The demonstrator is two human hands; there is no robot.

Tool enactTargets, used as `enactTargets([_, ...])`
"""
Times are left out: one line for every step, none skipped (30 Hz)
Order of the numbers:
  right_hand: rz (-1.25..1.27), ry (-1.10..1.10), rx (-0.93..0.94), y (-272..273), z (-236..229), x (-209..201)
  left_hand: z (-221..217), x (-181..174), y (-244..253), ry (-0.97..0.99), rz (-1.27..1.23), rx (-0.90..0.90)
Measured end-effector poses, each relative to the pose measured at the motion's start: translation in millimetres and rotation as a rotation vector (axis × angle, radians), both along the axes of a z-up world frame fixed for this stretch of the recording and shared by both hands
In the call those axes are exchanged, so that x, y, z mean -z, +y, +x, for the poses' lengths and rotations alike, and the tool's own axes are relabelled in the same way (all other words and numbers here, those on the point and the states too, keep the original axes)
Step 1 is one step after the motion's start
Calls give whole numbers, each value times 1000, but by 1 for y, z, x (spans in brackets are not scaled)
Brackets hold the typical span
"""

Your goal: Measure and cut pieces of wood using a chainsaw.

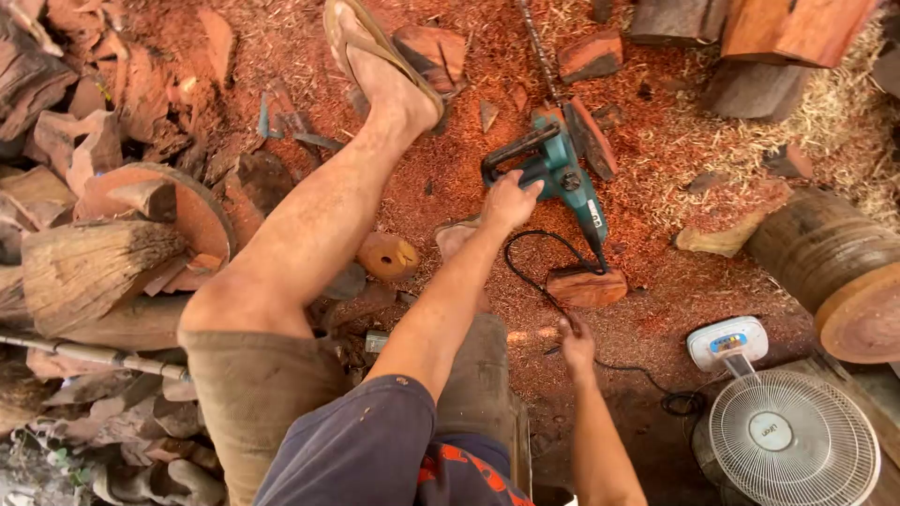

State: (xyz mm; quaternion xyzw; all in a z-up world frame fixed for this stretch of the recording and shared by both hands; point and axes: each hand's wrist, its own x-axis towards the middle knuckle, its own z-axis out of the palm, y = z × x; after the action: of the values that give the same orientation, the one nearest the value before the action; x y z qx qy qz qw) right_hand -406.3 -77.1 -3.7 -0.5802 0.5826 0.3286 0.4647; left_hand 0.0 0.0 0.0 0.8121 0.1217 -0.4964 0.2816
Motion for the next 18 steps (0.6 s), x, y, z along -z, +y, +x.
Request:
enactTargets([-7, 6, 11, 8, 5, -5, 0, 12, -5, 6, -7, 11])
enactTargets([58, 13, 256, 16, 10, -8, 1, 25, -10, 32, 32, 60])
enactTargets([126, 27, 502, 28, 12, -15, -3, 38, -11, 67, 77, 110])
enactTargets([121, 41, 515, 39, 15, -15, -3, 48, -15, 81, 75, 123])
enactTargets([132, 27, 547, 50, 16, -17, -5, 59, -17, 94, 95, 140])
enactTargets([142, 13, 578, 61, 18, -18, -8, 70, -18, 107, 114, 157])
enactTargets([144, 30, 583, 68, 21, -18, -9, 79, -19, 123, 120, 161])
enactTargets([178, -23, 597, 74, 23, -17, -11, 89, -19, 104, 140, 186])
enactTargets([209, -78, 618, 84, 26, -14, -12, 100, -18, 83, 158, 220])
enactTargets([207, -64, 630, 87, 35, -16, -10, 103, -19, 97, 160, 231])
enactTargets([190, 2, 576, 89, 42, -18, -9, 106, -20, 128, 190, 264])
enactTargets([174, 67, 521, 92, 50, -21, -8, 109, -21, 159, 219, 297])
enactTargets([173, 79, 521, 90, 50, -15, -7, 114, -26, 171, 219, 297])
enactTargets([158, 80, 488, 90, 49, -11, -6, 118, -29, 179, 227, 343])
enactTargets([145, 78, 455, 91, 50, -5, -3, 123, -32, 183, 235, 390])
enactTargets([145, 86, 455, 93, 48, 0, -8, 140, -34, 192, 236, 390])
enactTargets([125, 40, 457, 92, 46, 7, -10, 157, -36, 288, 195, 364])
enactTargets([106, -6, 458, 92, 44, 12, -12, 172, -37, 384, 153, 338])
